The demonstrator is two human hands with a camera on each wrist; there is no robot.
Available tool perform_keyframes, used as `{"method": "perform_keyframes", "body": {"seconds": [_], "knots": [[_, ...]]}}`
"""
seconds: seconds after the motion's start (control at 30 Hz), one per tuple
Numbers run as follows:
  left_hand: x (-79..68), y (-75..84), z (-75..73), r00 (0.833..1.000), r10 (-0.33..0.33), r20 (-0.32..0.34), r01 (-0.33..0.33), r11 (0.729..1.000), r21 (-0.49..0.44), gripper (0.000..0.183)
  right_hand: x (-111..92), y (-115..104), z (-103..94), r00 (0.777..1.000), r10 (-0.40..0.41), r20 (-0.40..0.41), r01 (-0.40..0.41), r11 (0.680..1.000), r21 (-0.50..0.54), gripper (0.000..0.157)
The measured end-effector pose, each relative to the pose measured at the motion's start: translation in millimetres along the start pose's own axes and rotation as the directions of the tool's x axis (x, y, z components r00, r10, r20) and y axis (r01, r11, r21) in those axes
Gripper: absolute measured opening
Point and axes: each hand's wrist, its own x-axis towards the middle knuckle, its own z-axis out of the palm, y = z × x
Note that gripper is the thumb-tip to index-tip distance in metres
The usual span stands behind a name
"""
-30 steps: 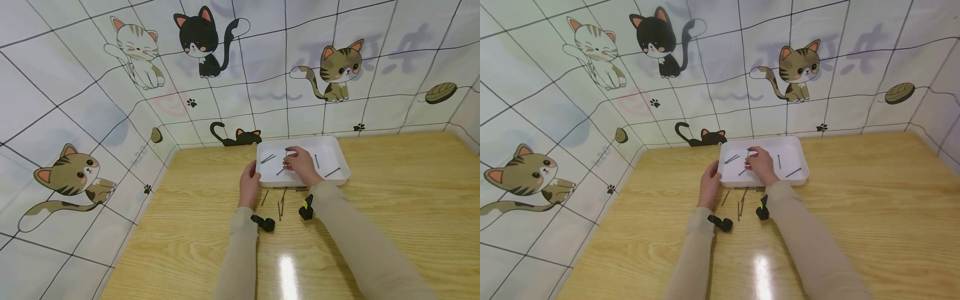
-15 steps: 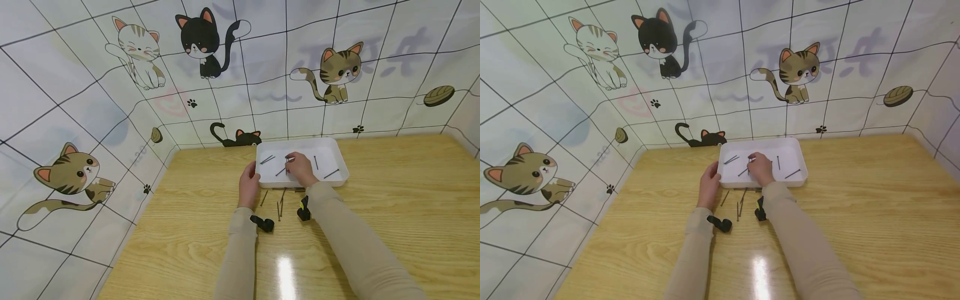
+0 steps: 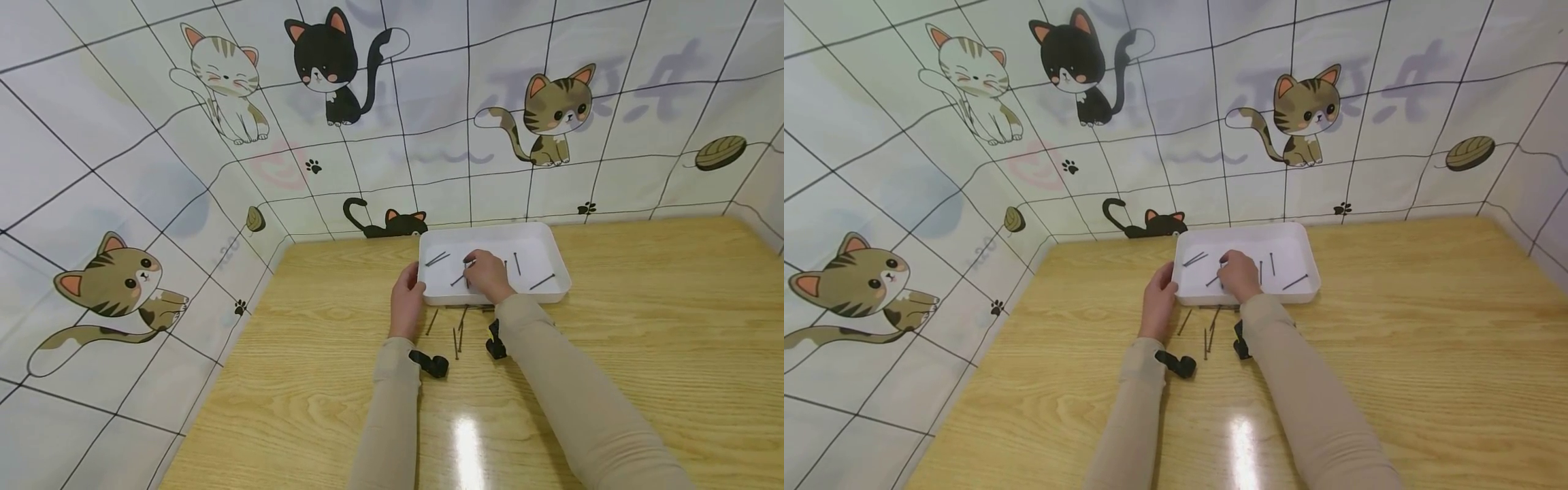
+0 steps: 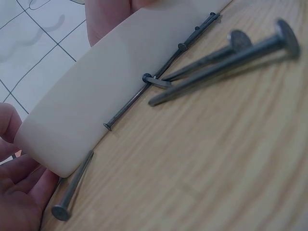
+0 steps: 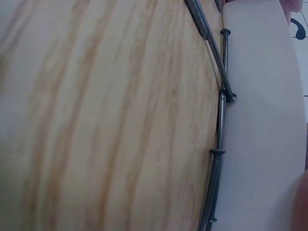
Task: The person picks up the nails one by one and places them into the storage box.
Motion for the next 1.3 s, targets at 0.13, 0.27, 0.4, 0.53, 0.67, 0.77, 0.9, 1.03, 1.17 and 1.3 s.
{"method": "perform_keyframes", "body": {"seconds": [0.13, 0.27, 0.4, 0.53, 0.67, 0.77, 0.9, 1.03, 1.17, 1.3], "knots": [[0.4, 0.6, 0.5, 1.000, 0.003, 0.005, -0.003, 1.000, -0.009, 0.047, -3, -3, -1.1, 1.000, -0.021, -0.014, 0.020, 0.998, -0.063, 0.033], [1.0, 0.7, 0.8, 1.000, 0.003, 0.010, -0.003, 1.000, -0.022, 0.047, -4, -4, -1.2, 0.999, -0.035, -0.025, 0.032, 0.994, -0.107, 0.031], [0.8, 0.6, 1.5, 1.000, 0.008, 0.011, -0.008, 1.000, -0.030, 0.047, -5, -3, -1.1, 0.999, -0.036, -0.030, 0.033, 0.992, -0.122, 0.031], [0.6, -0.1, 2.6, 1.000, 0.009, 0.009, -0.009, 1.000, -0.027, 0.047, -6, -2, -1.8, 0.999, -0.041, -0.029, 0.038, 0.994, -0.104, 0.031], [0.0, 0.8, 3.8, 1.000, 0.000, 0.004, 0.000, 1.000, -0.022, 0.047, -6, -2, -3.3, 0.997, -0.071, -0.029, 0.070, 0.997, -0.043, 0.032], [-0.5, 1.9, 4.3, 1.000, -0.009, 0.000, 0.009, 1.000, -0.018, 0.047, -7, -2, -4.8, 0.994, -0.108, -0.032, 0.109, 0.994, 0.018, 0.033], [-2.0, 2.7, 3.8, 1.000, -0.020, -0.003, 0.020, 1.000, -0.010, 0.046, -10, -2, -6.7, 0.988, -0.154, -0.023, 0.155, 0.981, 0.112, 0.032], [-2.5, 2.8, 2.7, 1.000, -0.015, 0.005, 0.015, 1.000, -0.006, 0.046, -19, -4, -10.5, 0.980, -0.200, -0.013, 0.199, 0.958, 0.207, 0.031], [-1.7, 2.1, 1.2, 1.000, -0.005, 0.003, 0.005, 1.000, 0.002, 0.046, -29, -7, -15.0, 0.967, -0.256, 0.009, 0.246, 0.936, 0.252, 0.032], [-1.6, 0.7, 0.2, 1.000, -0.012, -0.001, 0.012, 1.000, 0.009, 0.046, -39, -9, -19.3, 0.957, -0.285, 0.051, 0.262, 0.928, 0.265, 0.032]]}}
